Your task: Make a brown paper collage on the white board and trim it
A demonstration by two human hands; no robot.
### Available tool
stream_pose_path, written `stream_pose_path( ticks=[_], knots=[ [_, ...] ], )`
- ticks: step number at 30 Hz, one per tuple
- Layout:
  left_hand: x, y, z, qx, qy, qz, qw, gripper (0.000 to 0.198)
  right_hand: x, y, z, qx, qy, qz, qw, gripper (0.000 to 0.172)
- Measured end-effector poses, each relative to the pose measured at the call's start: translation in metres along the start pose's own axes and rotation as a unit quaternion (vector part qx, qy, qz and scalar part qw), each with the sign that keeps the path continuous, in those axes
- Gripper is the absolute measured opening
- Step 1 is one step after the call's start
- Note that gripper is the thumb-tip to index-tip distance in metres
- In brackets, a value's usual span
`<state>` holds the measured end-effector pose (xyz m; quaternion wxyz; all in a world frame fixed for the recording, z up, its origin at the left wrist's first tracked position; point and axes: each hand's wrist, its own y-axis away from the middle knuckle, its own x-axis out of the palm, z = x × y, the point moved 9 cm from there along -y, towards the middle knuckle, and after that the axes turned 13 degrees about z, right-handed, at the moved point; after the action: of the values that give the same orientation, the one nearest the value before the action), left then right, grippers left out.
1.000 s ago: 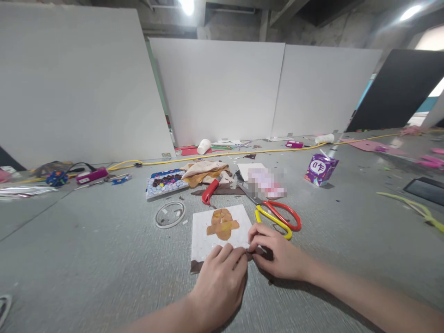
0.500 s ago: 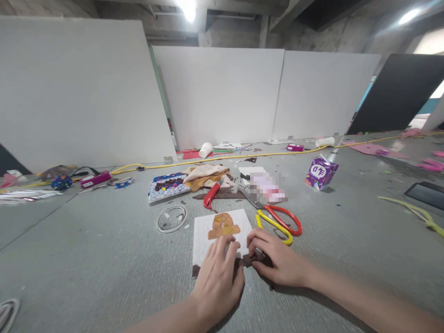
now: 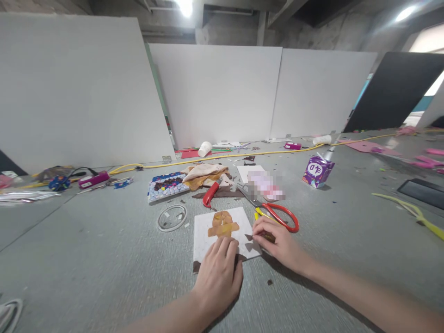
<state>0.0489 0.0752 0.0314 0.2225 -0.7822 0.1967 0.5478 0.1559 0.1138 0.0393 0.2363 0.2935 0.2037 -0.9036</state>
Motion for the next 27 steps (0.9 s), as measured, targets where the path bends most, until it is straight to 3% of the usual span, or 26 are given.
stream_pose_path(
  ticks=[6,11,18,21,23,25,27],
  knots=[
    [-0.005,0.002,0.000,0.013,0.027,-0.018,0.999,0.018,-0.002,0.005,0.005,-0.029,0.023,-0.023,0.999,0.010],
    [-0.005,0.002,0.002,0.039,0.172,0.000,0.984,0.017,0.012,0.011,0.026,-0.123,0.064,-0.004,0.990,0.011],
    [-0.008,-0.008,0.021,-0.004,0.316,-0.015,0.949,0.006,0.026,0.014,0.035,-0.137,0.073,0.006,0.988,0.010],
    [-0.015,-0.015,0.037,-0.027,0.338,-0.038,0.940,0.008,0.020,0.010,0.034,-0.101,0.111,-0.008,0.989,0.009],
    [-0.018,-0.020,0.052,-0.054,0.347,-0.047,0.935,0.010,0.008,0.003,0.026,-0.041,0.178,-0.019,0.983,0.014],
    [-0.021,-0.023,0.066,-0.082,0.326,-0.053,0.940,0.010,-0.011,-0.003,0.009,0.063,0.266,-0.021,0.962,0.018],
    [-0.024,-0.025,0.075,-0.101,0.288,-0.064,0.950,0.008,-0.032,-0.006,-0.017,0.199,0.335,0.003,0.921,0.021]
  ],
)
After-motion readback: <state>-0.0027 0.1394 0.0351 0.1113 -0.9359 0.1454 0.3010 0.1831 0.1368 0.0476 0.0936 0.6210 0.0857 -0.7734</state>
